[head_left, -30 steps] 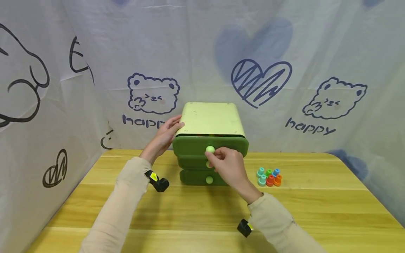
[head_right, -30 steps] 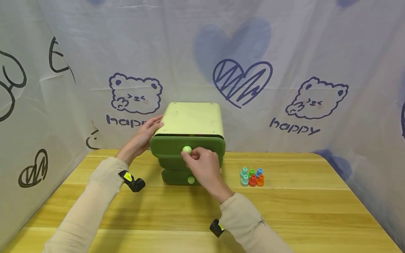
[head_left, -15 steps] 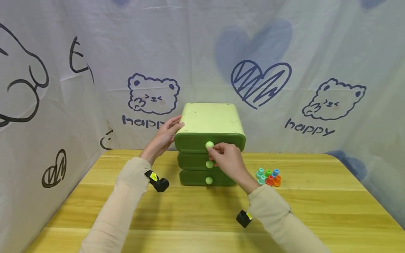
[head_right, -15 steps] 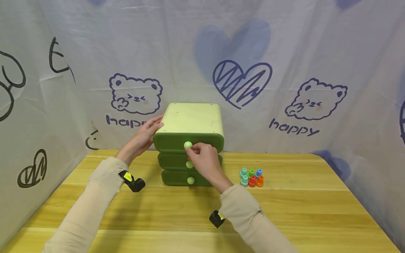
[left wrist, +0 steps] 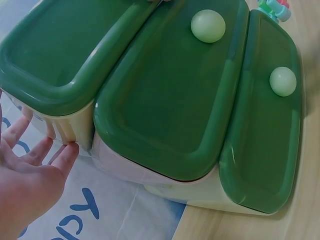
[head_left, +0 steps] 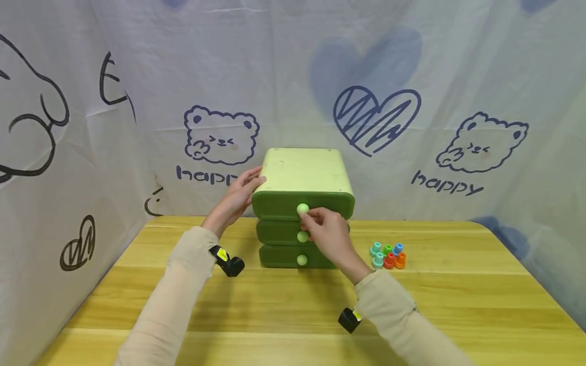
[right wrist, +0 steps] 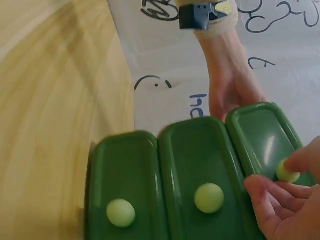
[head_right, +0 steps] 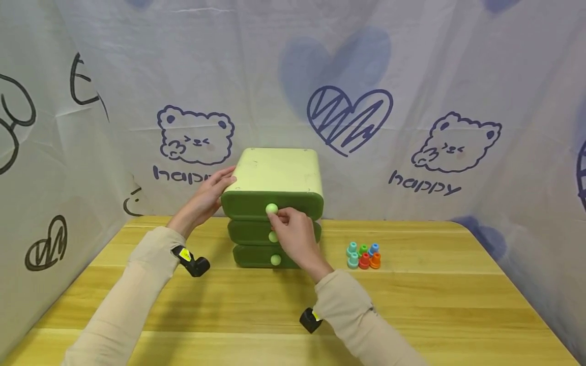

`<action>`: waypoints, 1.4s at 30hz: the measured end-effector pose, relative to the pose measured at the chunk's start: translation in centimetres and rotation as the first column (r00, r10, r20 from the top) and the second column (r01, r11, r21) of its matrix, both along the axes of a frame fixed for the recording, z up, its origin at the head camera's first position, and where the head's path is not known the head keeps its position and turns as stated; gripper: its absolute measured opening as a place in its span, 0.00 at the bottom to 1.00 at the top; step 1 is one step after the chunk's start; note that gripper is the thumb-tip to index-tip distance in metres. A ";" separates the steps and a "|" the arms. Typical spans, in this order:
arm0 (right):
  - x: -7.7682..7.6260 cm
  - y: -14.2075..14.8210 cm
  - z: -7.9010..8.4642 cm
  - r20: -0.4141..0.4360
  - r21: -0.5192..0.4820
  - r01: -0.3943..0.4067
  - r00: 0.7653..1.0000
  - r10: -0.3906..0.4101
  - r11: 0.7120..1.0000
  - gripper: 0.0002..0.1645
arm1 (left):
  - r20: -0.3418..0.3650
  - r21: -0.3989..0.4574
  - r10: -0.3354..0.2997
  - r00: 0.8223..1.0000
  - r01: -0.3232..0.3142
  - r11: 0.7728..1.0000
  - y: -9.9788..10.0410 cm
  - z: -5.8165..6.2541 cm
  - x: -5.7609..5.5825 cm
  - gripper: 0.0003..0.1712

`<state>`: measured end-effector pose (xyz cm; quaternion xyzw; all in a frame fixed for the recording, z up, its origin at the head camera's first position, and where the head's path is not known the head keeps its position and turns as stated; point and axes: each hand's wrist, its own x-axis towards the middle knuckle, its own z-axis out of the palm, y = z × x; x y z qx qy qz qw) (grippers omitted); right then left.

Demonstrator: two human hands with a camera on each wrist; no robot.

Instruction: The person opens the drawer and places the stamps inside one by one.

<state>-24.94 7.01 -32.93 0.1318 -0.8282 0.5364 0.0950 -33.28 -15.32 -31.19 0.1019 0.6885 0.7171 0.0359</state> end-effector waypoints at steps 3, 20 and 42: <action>0.4 -0.2 -0.4 0.009 -0.028 0.020 1.000 -0.019 0.999 0.17 | -0.002 -0.003 0.005 1.000 -0.005 1.000 0.0 0.0 0.0 0.34; 0.5 0.5 -5.5 -0.107 0.149 0.162 0.983 -0.147 0.975 0.16 | -0.014 -0.024 0.016 1.000 -0.017 1.000 0.0 -0.3 -0.3 0.34; 0.0 -0.9 -6.2 -0.137 0.125 0.234 0.966 -0.217 0.964 0.19 | -0.047 -0.055 0.036 0.998 -0.039 0.998 0.0 -0.3 -0.1 0.33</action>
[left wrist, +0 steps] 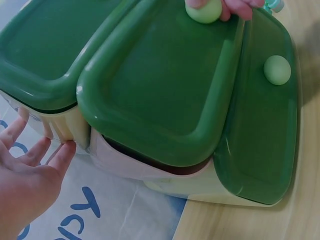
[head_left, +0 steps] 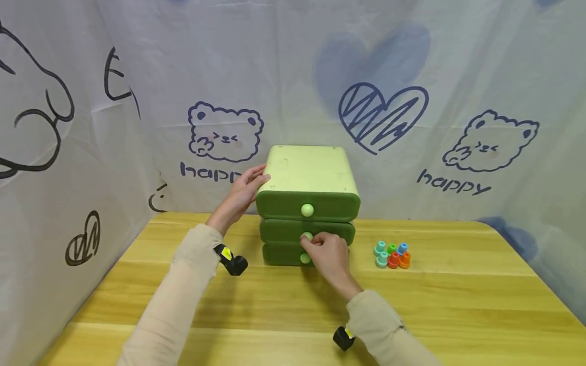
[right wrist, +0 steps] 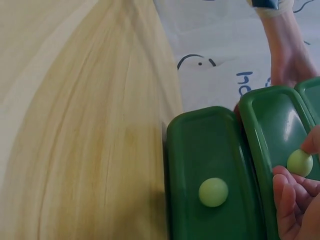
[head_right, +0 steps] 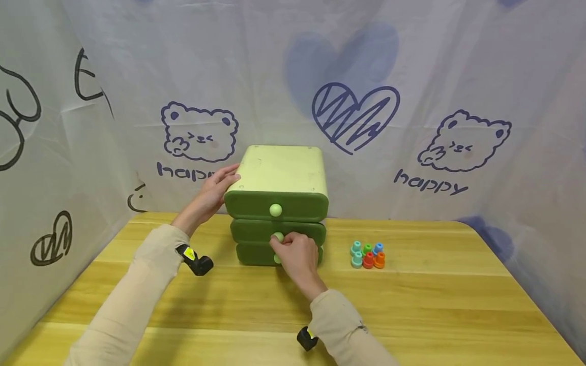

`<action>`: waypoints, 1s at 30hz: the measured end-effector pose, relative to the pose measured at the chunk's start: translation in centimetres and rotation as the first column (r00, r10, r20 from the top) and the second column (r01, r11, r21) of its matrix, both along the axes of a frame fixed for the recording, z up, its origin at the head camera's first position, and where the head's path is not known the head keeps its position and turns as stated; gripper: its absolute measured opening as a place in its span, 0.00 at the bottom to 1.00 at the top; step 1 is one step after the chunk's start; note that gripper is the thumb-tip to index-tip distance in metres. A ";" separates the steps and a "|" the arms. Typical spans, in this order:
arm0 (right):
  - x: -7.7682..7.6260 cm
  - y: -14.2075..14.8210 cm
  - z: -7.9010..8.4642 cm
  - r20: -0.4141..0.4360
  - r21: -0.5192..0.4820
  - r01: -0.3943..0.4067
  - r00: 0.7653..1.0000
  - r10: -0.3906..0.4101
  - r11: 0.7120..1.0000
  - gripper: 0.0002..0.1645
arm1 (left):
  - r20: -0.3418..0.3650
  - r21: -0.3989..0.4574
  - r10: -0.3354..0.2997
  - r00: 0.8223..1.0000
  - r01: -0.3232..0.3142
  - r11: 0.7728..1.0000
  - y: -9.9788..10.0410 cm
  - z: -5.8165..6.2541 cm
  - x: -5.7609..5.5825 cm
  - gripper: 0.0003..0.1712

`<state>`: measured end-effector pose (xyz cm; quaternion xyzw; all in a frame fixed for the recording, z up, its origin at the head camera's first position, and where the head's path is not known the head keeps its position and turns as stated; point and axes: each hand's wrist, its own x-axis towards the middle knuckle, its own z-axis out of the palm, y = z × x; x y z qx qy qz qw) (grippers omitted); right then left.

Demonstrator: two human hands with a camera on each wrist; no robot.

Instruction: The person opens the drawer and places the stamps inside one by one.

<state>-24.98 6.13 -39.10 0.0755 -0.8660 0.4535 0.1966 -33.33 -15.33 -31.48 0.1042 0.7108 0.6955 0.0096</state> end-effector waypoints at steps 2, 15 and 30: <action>0.2 0.0 0.2 0.005 -0.008 -0.007 1.000 0.007 1.000 0.19 | 0.000 -0.005 0.001 1.000 -0.001 1.000 0.0 0.1 0.0 0.33; 1.7 0.4 0.6 0.042 -0.030 -0.058 0.997 0.059 0.998 0.19 | 0.002 -0.013 -0.010 1.000 0.010 1.000 -0.1 -0.1 0.0 0.33; 3.8 0.9 0.2 -0.039 0.024 -0.101 0.994 0.102 0.995 0.16 | 0.009 -0.046 -0.005 1.000 0.005 0.999 -0.2 0.0 0.0 0.33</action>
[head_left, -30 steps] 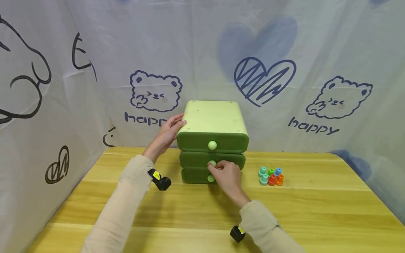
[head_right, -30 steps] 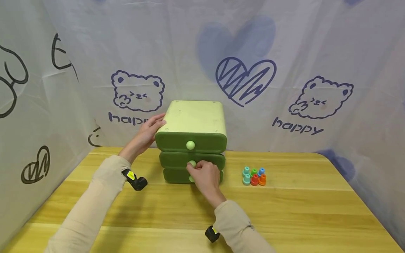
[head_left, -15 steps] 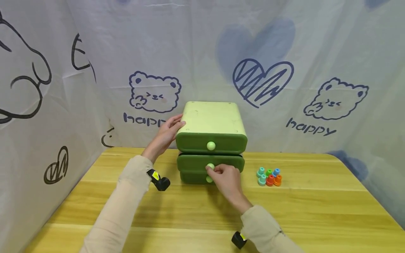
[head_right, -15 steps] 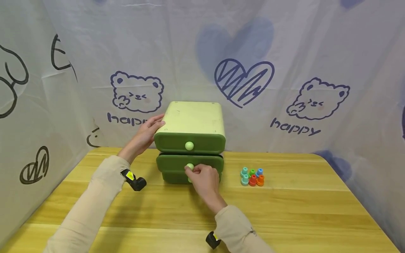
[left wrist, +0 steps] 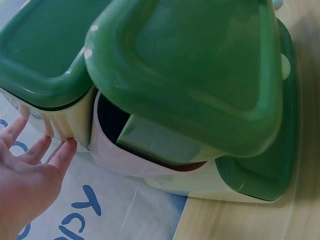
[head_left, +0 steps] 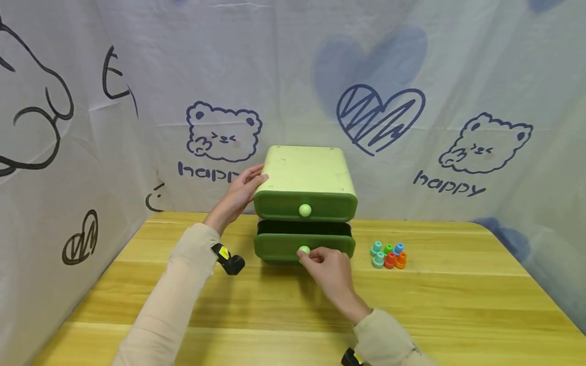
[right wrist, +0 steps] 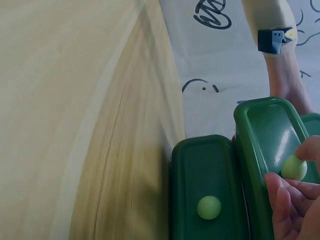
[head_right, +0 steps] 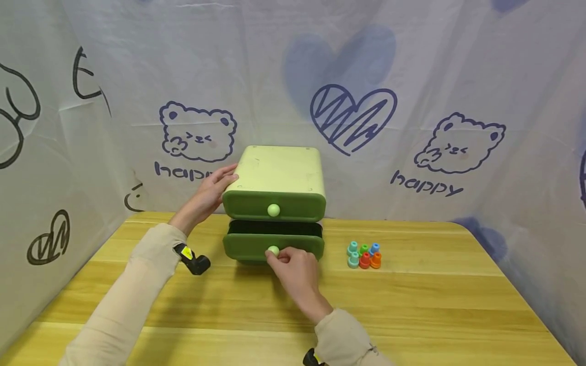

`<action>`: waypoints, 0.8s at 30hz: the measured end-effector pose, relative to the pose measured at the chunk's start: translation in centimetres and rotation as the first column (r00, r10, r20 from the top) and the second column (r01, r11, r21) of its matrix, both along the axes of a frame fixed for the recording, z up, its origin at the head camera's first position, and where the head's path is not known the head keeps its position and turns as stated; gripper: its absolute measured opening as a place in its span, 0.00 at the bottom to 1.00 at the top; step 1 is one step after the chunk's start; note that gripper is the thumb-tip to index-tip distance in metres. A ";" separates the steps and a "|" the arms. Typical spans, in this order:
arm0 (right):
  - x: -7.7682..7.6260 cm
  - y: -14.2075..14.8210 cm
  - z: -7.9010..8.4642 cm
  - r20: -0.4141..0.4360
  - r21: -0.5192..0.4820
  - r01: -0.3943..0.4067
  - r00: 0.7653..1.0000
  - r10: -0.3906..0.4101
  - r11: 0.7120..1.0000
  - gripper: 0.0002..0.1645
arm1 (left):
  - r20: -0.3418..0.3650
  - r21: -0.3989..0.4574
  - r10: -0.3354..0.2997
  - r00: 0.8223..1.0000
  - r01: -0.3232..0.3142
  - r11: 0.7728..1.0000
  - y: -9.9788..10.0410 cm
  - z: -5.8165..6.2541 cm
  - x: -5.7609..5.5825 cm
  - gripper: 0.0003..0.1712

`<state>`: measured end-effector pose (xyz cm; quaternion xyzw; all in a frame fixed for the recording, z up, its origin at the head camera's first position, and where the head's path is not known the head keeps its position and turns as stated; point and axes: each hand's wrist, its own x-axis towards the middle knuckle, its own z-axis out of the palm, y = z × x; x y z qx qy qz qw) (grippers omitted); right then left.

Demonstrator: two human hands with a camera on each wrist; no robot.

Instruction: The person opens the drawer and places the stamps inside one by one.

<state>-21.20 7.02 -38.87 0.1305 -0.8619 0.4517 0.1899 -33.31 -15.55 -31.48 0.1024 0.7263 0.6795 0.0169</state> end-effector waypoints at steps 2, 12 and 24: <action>0.3 0.0 0.1 0.001 -0.007 -0.007 1.000 0.007 1.000 0.16 | 0.001 -0.005 -0.001 1.000 0.001 1.000 0.0 0.0 0.0 0.33; 1.6 0.1 0.7 0.013 -0.008 -0.012 1.000 0.012 1.000 0.15 | 0.003 0.005 -0.012 1.000 0.012 1.000 0.0 0.1 0.0 0.34; 3.5 0.4 0.1 0.051 -0.018 -0.030 0.998 0.031 0.999 0.13 | 0.016 -0.015 -0.011 1.000 0.012 1.000 -0.1 0.4 0.3 0.34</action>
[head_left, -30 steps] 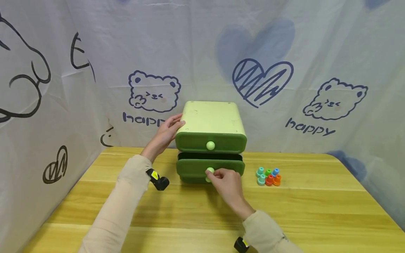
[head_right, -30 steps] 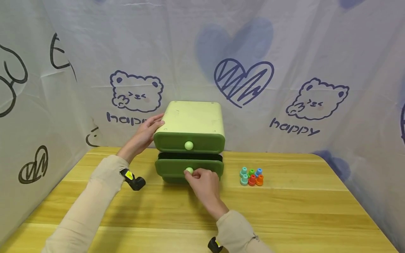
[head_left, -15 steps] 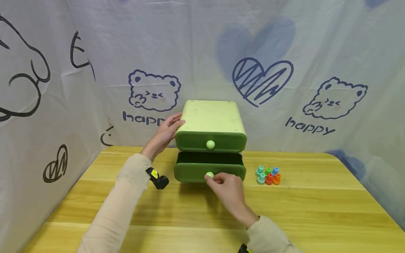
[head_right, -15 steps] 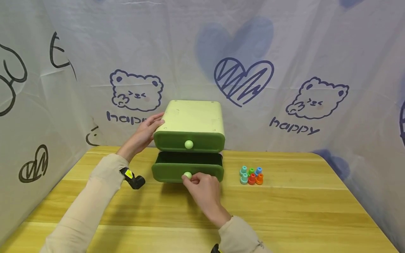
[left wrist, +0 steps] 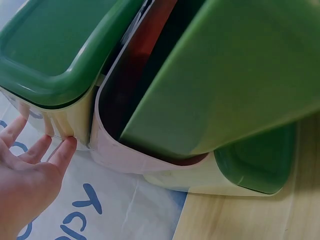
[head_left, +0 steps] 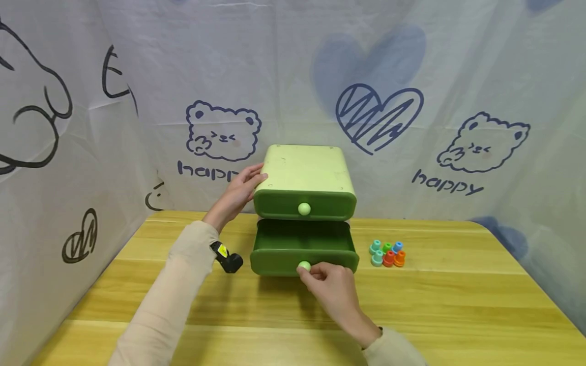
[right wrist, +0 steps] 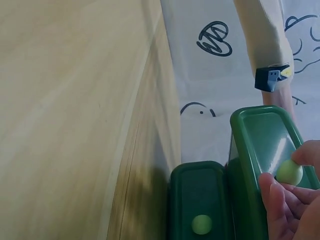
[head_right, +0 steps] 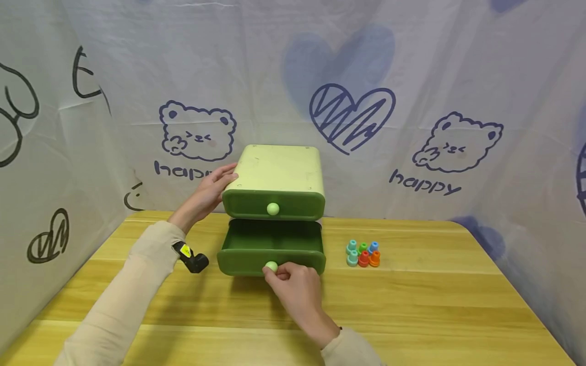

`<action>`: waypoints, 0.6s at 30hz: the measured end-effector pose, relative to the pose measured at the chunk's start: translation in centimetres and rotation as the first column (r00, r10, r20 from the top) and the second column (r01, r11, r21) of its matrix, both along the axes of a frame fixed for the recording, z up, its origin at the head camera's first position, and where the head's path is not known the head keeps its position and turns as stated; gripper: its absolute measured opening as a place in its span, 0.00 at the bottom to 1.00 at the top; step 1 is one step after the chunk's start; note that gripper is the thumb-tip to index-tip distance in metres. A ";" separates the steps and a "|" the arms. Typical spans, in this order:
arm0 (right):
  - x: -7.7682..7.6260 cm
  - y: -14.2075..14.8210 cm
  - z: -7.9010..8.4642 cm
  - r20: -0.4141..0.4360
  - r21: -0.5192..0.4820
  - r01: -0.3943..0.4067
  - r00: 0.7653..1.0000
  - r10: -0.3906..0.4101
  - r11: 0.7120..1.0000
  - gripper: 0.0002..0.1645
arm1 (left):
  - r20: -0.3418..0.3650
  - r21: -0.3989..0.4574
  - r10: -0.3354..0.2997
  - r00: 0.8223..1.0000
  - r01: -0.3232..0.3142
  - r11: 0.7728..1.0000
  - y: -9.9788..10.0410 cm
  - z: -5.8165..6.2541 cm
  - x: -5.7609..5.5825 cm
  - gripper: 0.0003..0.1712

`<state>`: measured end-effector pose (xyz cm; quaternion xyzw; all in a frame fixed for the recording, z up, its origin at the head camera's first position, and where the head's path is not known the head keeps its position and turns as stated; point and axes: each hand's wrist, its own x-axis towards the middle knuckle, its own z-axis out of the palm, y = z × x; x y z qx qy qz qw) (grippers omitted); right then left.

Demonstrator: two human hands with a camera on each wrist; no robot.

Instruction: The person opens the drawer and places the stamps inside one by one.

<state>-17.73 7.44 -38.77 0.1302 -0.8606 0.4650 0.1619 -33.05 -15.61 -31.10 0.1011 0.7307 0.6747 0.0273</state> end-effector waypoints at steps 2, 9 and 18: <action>0.2 0.1 0.1 0.003 0.000 -0.003 1.000 0.003 1.000 0.13 | 0.001 -0.002 0.003 1.000 -0.003 1.000 0.0 0.0 0.0 0.34; 1.1 0.2 0.5 0.029 0.015 -0.008 1.000 0.008 1.000 0.13 | -0.002 0.008 -0.005 1.000 0.005 1.000 -0.1 -0.1 -0.1 0.34; 2.1 0.3 0.5 0.005 0.006 -0.012 1.000 0.012 1.000 0.14 | -0.001 -0.001 -0.004 1.000 0.004 1.000 0.0 -0.1 -0.2 0.35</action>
